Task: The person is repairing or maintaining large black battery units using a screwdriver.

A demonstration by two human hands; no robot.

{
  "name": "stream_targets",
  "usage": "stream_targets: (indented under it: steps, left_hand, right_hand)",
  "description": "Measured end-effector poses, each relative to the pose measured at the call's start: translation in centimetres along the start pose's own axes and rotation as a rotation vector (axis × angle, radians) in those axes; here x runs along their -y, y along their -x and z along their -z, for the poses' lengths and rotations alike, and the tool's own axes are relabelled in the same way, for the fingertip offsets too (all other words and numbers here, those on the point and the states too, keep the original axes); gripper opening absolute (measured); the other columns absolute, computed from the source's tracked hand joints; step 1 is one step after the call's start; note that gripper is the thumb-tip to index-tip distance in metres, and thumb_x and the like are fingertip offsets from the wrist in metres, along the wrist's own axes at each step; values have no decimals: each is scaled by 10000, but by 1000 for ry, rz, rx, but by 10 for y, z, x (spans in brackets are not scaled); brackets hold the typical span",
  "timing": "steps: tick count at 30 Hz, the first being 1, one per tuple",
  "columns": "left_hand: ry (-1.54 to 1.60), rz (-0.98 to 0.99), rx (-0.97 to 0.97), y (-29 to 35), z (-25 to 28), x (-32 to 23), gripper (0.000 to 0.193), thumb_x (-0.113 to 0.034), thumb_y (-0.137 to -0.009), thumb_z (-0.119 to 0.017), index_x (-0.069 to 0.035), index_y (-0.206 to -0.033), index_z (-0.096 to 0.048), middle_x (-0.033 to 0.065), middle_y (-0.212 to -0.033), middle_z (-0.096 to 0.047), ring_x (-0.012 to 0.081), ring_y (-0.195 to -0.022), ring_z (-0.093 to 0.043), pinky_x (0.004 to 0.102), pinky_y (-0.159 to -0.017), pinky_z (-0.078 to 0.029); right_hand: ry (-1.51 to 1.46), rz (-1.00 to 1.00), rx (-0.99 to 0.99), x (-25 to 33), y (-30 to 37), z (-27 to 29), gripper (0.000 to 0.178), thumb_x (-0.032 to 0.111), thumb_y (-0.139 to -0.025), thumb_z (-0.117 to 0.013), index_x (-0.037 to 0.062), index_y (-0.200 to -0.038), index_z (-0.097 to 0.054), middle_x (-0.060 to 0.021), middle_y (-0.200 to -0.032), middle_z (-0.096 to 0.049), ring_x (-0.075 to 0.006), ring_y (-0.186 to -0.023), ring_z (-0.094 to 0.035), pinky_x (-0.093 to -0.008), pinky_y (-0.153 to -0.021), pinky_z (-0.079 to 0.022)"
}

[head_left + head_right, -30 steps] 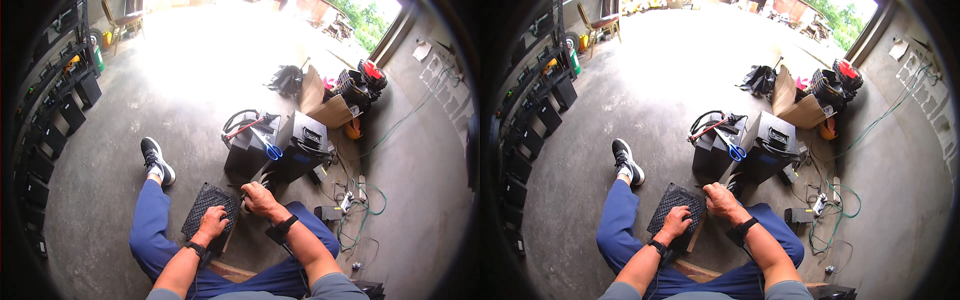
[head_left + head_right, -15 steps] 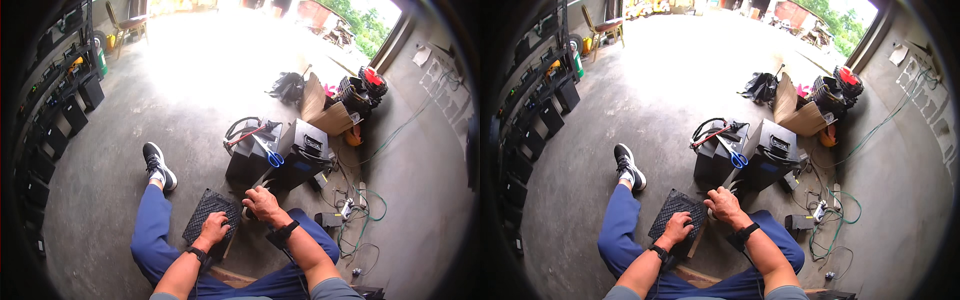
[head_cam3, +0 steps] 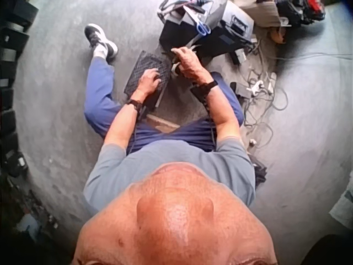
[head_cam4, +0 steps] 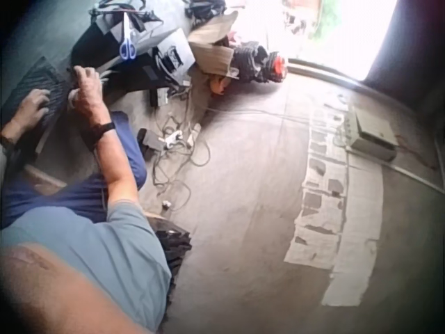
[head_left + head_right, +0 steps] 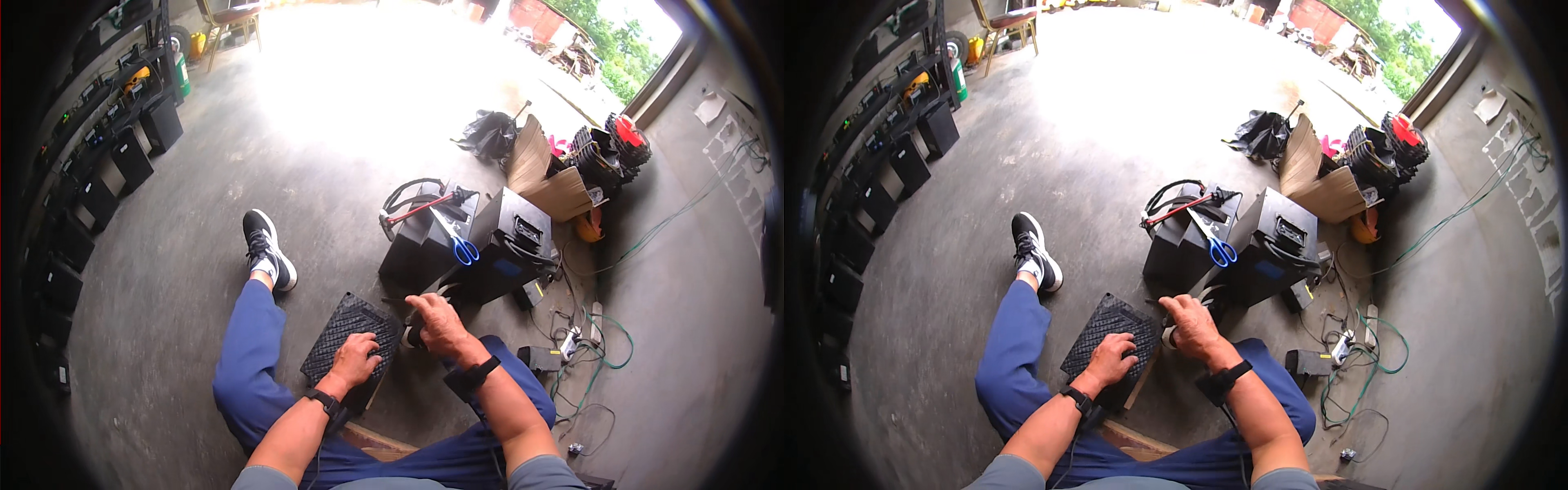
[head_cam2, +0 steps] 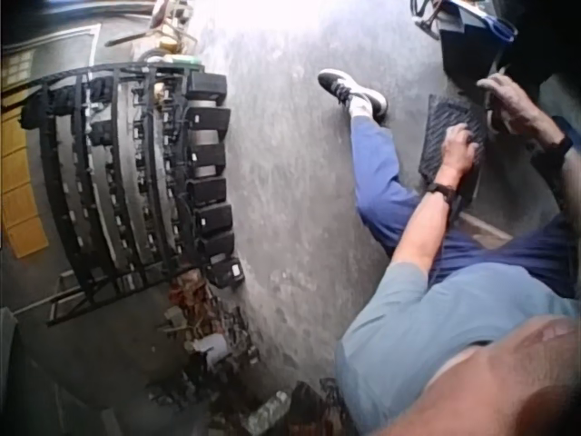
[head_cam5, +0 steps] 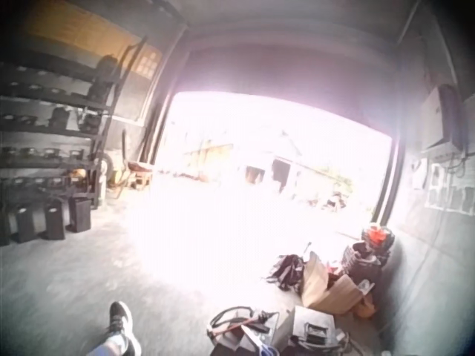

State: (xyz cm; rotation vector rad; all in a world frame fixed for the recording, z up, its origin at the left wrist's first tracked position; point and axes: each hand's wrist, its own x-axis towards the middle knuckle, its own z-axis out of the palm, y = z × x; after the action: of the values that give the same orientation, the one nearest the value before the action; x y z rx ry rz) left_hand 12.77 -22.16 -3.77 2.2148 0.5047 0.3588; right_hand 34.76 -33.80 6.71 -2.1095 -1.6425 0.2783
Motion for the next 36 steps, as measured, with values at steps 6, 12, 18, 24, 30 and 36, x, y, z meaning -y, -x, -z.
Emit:
stream_targets:
  steps: [6,12,18,24,30,36]
  left_hand:
    - [20,1,-15,0,-9,8,257,-174,-768,-821,-73,-988,-735,123,-1271,-680,317,-1226,-597,414,-1062,-480]
    - [29,-80,-65,-11,-2,6,264,-141,-756,-810,-54,-983,-706,146,-1271,-668,349,-1208,-598,438,-1024,-506]
    - [4,10,-32,-10,1,-1,267,-158,-773,-804,-60,-1012,-737,123,-1278,-671,324,-1243,-584,427,-1045,-496]
    - [-12,-1,-12,-6,-3,0,265,-170,-785,-797,-60,-1019,-739,113,-1315,-659,312,-1265,-573,419,-1065,-484]
    - [16,11,-17,-1,0,1,245,-156,-791,-786,-51,-1004,-723,121,-1289,-667,324,-1253,-576,423,-1068,-475]
    - [18,24,1,-8,3,-1,241,-166,-806,-778,-53,-1012,-722,112,-1301,-663,318,-1261,-571,422,-1061,-481]
  right_hand:
    - [1,-81,-58,10,-6,5,621,286,-805,-837,100,-1330,-564,-162,-1154,-620,-385,-1049,-624,-462,-890,-519]
    - [169,-31,-206,-33,8,19,583,-68,-727,-609,112,-1281,-583,-148,-1061,-653,-408,-987,-626,-489,-853,-530]
    - [-26,-73,-58,-1,4,42,747,122,-713,-792,104,-1409,-522,-190,-1265,-583,-403,-1184,-575,-459,-1023,-486]
    - [43,-68,-70,11,-18,-1,764,204,-719,-884,104,-1394,-541,-166,-1304,-582,-384,-1165,-592,-454,-967,-502]
    - [228,-97,-98,-50,25,24,750,7,-750,-790,104,-1437,-507,-181,-1288,-600,-360,-1151,-603,-434,-993,-505]
    - [50,-196,-54,-29,22,49,806,92,-734,-838,81,-1459,-486,-176,-1319,-585,-340,-1210,-585,-414,-1026,-494]
